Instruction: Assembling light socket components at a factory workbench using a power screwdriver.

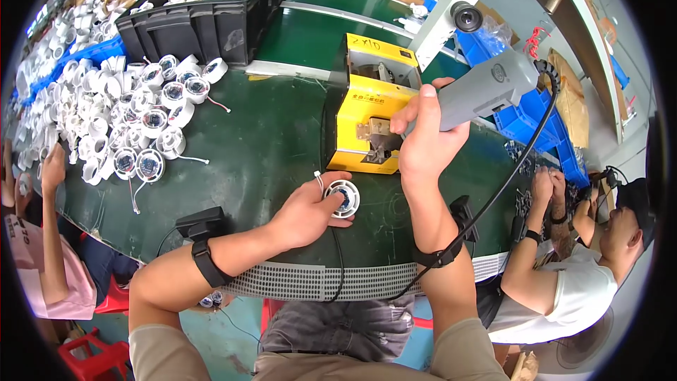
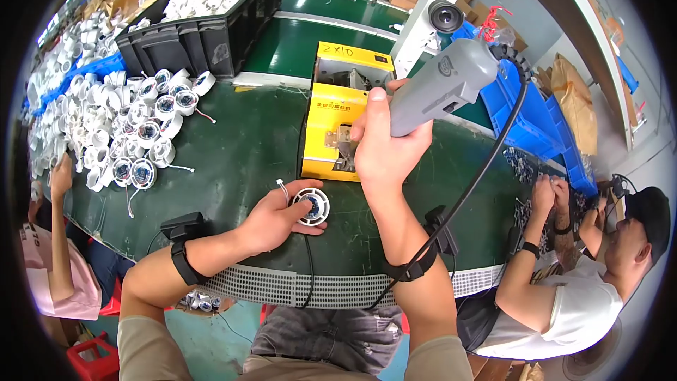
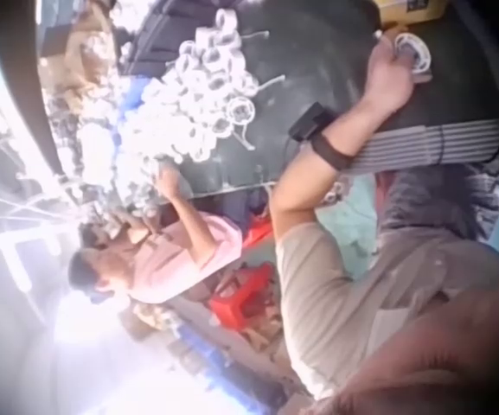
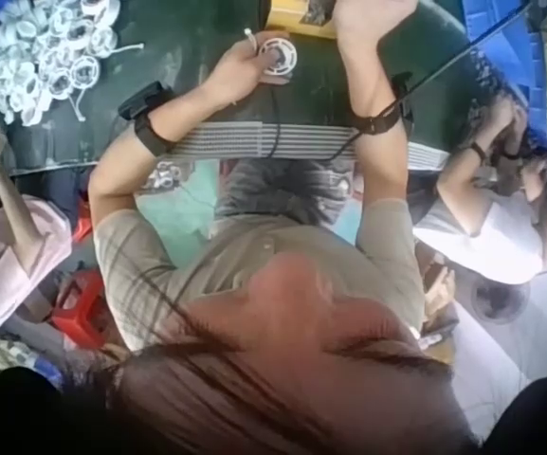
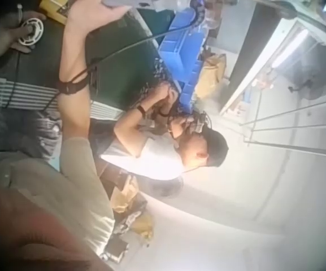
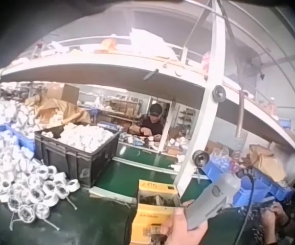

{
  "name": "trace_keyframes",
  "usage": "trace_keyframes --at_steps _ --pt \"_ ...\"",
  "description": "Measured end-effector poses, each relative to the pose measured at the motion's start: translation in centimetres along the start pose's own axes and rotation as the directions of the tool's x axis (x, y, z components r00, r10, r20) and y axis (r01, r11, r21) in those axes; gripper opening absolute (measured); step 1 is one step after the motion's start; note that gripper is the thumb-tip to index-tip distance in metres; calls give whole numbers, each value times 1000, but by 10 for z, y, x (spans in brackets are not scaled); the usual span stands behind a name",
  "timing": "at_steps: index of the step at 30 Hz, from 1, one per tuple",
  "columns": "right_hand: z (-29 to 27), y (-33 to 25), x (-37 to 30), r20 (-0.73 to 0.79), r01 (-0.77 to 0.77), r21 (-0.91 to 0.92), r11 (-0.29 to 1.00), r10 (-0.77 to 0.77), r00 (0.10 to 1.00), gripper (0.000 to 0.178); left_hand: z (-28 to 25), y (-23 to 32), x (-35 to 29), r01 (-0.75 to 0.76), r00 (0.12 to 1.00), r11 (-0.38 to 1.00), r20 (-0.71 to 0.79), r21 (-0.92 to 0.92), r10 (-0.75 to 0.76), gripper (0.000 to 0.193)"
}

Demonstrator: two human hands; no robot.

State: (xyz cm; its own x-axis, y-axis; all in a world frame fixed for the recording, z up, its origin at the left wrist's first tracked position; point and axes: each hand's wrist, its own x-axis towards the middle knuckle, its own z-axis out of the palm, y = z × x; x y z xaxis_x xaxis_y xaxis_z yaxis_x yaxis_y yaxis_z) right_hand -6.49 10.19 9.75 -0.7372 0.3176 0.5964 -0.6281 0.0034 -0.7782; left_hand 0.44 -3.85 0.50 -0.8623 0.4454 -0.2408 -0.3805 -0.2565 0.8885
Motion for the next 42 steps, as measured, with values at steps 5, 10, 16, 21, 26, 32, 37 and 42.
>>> trace_keyframes --at_steps 5,10,16,21,26,32,37,42 --pt "-7 -10 -12 27 -56 77 995 54 998 22 0 2 3 20 1000 1000 -16 -5 -20 37" --pt "-10 -30 -45 99 -147 158 976 133 986 30 -1 4 2 8 1000 999 -17 52 -7 37" --pt "-10 -18 -63 206 -153 165 974 118 971 32 0 3 2 -12 1000 999 -24 40 13 35" --pt "-9 -15 -66 229 -172 210 962 123 966 32 1 1 1 -36 999 999 -28 10 36 35" --pt "-10 -12 -65 251 -164 205 965 110 962 31 1 1 2 -44 999 999 -30 22 45 35" --pt "-9 -13 -68 240 -158 217 963 104 965 31 -1 4 1 -21 1000 997 -20 72 22 34" --pt "-9 -13 -68 240 -157 211 965 105 965 32 -2 3 3 -6 1000 997 -10 76 7 34" --pt "-11 -15 -66 228 -141 202 969 93 969 33 -1 4 1 -6 1000 997 -12 79 7 34"
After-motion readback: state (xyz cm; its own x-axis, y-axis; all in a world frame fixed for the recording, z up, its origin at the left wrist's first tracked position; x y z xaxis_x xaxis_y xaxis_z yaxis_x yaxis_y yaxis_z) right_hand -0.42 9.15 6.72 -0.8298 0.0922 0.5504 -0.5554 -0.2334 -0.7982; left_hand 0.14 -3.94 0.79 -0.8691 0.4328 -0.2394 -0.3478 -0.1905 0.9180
